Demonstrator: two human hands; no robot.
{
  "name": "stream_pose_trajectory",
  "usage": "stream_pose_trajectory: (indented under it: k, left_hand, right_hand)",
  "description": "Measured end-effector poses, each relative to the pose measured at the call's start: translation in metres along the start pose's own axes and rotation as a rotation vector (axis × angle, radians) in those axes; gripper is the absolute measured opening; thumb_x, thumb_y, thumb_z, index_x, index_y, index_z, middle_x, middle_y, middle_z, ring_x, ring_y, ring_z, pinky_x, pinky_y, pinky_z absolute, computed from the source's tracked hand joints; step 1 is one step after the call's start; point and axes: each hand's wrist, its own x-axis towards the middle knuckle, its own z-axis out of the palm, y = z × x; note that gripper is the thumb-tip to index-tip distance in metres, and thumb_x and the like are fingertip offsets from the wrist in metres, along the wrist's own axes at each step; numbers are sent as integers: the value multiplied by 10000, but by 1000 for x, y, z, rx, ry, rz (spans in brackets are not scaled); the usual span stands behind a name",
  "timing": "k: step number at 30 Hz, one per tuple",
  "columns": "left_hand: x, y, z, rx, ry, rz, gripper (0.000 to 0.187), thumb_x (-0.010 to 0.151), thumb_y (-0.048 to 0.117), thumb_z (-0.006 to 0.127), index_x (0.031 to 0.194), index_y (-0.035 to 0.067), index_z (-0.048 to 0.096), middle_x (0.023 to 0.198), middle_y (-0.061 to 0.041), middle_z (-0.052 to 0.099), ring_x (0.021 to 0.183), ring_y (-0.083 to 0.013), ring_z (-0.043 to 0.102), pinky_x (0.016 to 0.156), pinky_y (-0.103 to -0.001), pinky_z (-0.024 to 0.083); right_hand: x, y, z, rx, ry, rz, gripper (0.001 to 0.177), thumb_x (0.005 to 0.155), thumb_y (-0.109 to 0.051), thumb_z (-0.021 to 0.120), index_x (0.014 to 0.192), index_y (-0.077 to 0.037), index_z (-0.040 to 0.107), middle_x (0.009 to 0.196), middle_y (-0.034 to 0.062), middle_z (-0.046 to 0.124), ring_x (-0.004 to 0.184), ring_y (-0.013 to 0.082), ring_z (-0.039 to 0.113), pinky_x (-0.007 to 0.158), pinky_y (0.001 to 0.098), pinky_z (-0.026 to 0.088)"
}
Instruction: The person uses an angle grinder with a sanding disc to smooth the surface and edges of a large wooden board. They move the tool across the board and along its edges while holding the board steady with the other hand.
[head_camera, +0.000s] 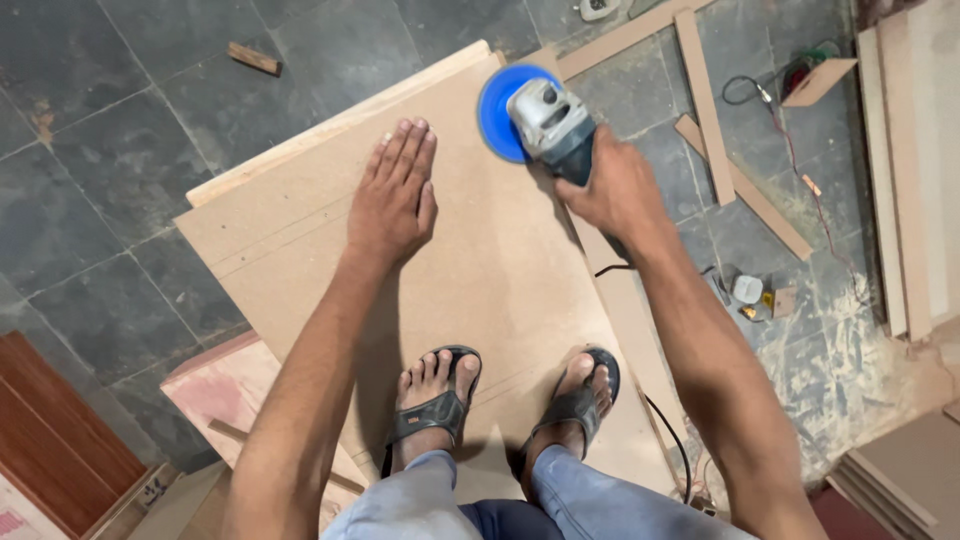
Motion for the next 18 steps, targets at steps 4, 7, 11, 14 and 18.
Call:
stream_pose_trajectory:
  k: [4,7,11,14,18]
  left_hand:
    - [3,-1,0,13,4,10,591,1001,191,468,1552,-18,430,1640,-163,402,1554,-298,317,1296,-457,216]
    - [2,0,-1,-2,7,9,588,1006,186,469,1555,-20,432,1641,-169,403,1554,-300,319,1297,-458,219]
    - [2,0,-1,-42,0,6,601,995,172,473,1558,-32,416,1645,-191,391,1562,-323,310,1306,-474,213]
    - [-2,-1,-2,-73,-11,16,610,1011,156,468,1583,-44,393,1670,-203,362,1582,-342,280,1311,-484,192]
    - [2,-1,5,-3,-61,35,616,1039,168,453,1606,-54,360,1692,-212,324,1597,-346,247,1319,-491,164]
  right_hand:
    - [27,-9,-3,2,-16,13,627,760,-292,826,1121,140,548,912,366,682,898,525,676,820,540,554]
    - [20,-9,-3,-10,-34,12,652,745,-288,825,1131,154,539,908,368,678,886,523,679,815,536,558]
    - [-22,9,1,-44,-54,44,711,745,-291,822,1182,176,511,890,370,673,868,528,674,787,543,556]
    - [-70,28,8,-51,-75,96,648,766,-303,816,1143,139,530,897,360,675,883,528,669,790,551,550]
    - [-136,51,14,-46,-96,181,643,741,-305,811,1142,113,531,918,344,682,872,523,671,773,548,550]
